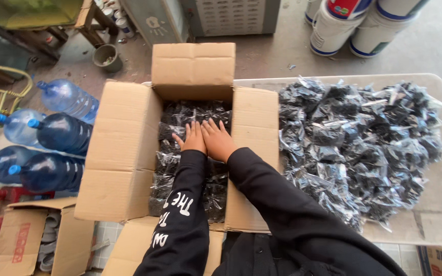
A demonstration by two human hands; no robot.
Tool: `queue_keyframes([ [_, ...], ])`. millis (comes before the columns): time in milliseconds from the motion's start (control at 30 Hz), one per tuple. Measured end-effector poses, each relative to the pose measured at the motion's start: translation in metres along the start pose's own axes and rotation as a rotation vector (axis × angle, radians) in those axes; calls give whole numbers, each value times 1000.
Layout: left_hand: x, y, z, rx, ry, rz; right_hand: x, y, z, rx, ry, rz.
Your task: The person repeatedly picks up small plastic-wrapped items from a white bin and places them into a cardboard box. The person arranges the items in rows inside the box, occasionally pressing them down to fit more.
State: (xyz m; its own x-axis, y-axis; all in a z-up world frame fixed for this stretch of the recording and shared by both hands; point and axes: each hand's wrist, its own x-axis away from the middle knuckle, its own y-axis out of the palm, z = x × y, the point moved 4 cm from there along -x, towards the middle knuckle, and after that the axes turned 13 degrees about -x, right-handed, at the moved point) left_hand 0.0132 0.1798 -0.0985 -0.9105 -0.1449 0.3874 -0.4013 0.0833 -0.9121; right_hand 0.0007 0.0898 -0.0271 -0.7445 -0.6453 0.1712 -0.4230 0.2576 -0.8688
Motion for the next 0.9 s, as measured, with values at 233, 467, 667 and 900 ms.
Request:
queue_keyframes([
  [233,-8,-56,154,86,307,560,77,-40,130,-81,-73,801],
  [467,6,-18,326,-43,580,142,186,-16,260,124,282,759],
  [667,12,16,384,51,618,14,224,7,319,123,402,457],
  [900,3,9,376,468,381,-196,227,4,333,78,398,358],
])
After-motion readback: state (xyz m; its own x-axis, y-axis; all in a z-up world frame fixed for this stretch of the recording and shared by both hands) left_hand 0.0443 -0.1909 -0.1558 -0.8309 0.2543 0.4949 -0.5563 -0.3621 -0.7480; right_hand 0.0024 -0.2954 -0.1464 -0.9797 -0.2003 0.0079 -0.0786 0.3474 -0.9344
